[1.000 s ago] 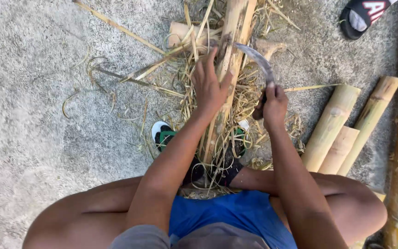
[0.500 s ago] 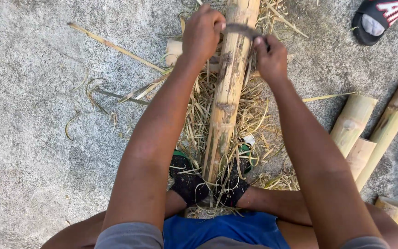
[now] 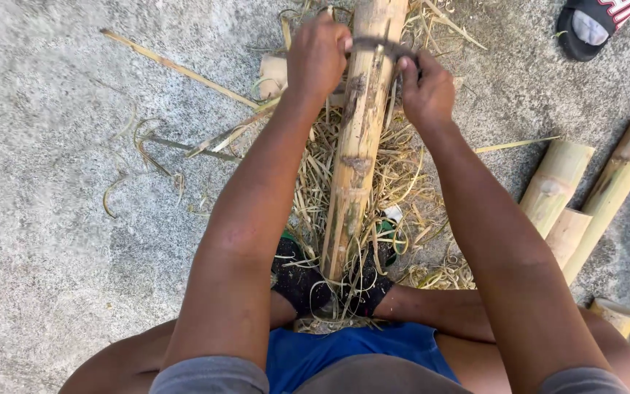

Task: Shaving or stripping the outer layer of a bamboo stalk using a sickle.

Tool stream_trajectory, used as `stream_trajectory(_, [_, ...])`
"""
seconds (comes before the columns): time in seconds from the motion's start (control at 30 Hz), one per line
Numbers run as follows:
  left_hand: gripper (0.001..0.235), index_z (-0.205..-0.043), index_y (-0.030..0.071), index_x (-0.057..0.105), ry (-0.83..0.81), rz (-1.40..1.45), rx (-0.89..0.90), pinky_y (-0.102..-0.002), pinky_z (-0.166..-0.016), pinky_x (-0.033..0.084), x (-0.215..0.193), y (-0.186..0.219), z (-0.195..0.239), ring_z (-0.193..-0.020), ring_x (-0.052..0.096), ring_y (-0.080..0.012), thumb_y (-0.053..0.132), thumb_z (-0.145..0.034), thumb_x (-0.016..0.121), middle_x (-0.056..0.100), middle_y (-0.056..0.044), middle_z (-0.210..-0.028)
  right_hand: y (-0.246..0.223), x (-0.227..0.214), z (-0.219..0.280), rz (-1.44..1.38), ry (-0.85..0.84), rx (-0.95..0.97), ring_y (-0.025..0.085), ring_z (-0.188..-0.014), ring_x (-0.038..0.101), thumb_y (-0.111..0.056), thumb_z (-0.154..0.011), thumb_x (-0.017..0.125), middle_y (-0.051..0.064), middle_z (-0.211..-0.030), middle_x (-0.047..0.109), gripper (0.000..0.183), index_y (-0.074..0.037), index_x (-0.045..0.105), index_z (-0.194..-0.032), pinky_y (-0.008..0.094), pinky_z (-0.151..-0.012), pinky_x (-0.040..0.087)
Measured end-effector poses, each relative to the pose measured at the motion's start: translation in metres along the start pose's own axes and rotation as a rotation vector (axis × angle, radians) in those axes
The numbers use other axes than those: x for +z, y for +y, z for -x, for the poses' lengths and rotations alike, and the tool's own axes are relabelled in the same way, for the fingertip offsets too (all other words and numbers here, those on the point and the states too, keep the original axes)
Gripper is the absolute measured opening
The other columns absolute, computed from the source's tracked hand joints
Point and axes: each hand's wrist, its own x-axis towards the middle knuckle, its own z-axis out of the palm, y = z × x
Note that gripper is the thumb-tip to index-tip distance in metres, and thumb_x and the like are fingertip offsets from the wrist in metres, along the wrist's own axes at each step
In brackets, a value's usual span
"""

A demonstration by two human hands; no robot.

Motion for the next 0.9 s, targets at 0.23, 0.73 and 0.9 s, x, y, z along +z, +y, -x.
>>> stream_trajectory(0.23, [0.01, -0.084, 0.009, 0.074, -0.095, -0.014, 0.012, -0.042, -0.069, 0.054, -0.014, 0.008, 0.121, -0.082, 0.062, -0.0238, 0.005, -0.092, 0.07, 0.067, -0.007, -0.088, 0.053, 0.029, 0.098, 0.064, -0.061, -0.032, 0.01, -0.05, 0.044, -0.036, -0.111, 0.049, 0.003, -0.07, 0.06, 0.036, -0.006, 0.067, -0.104, 0.032, -0.042, 0.039])
stream_trajectory(0.73, [0.008, -0.091, 0.009, 0.075, -0.151, 0.078, -0.29, -0.043, -0.06, 0.05, -0.017, 0.03, 0.078, -0.072, 0.061, -0.0241, 0.012, -0.096, 0.07, 0.067, -0.009, -0.088, 0.057, 0.008, 0.039, 0.113, -0.081, -0.176, 0.019, -0.056, 0.05, -0.042, -0.112, 0.058, 0.01, -0.069, 0.059, 0.042, -0.003, 0.064, -0.098, 0.039, -0.053, 0.042])
stream_trajectory(0.9, [0.009, -0.079, 0.008, 0.077, 0.076, -0.091, 0.08, -0.046, -0.062, 0.054, -0.006, 0.009, -0.018, -0.073, 0.068, -0.0303, 0.0, -0.08, 0.074, 0.072, -0.013, -0.086, 0.033, 0.015, -0.034, -0.178, -0.063, -0.047, 0.013, -0.058, 0.05, -0.038, -0.11, 0.053, 0.002, -0.074, 0.06, 0.031, -0.011, 0.065, -0.101, 0.036, -0.051, 0.042])
